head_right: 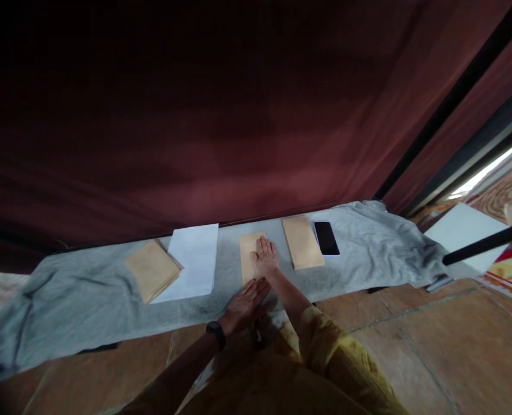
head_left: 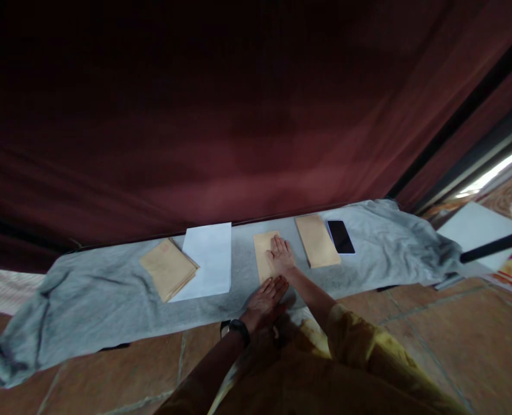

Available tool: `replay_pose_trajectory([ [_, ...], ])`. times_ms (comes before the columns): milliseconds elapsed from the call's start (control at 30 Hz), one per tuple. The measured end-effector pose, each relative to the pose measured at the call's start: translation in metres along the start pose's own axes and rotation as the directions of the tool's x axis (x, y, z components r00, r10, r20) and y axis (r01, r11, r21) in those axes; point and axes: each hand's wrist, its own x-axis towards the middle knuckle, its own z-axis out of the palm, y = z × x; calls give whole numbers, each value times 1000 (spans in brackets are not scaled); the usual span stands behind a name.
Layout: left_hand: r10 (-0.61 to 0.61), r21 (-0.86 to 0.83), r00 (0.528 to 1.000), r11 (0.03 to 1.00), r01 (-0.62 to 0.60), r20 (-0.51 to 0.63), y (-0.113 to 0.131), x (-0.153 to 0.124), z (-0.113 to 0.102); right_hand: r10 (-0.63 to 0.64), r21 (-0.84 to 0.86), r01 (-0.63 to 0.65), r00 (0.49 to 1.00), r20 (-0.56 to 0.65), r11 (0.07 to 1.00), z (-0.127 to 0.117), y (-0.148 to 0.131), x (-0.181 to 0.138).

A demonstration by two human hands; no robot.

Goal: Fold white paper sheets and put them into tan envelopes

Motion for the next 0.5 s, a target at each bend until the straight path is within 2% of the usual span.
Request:
replay_pose_trajectory([
  [267,22,46,1000,999,-21,-16,1,0,-6,-168,-12,167,979,-114,986,-3,18,-34],
  [500,-15,25,1000,1000,15,-21,3,1,0,-118,13,120,989,-90,993,-18,18,-68],
])
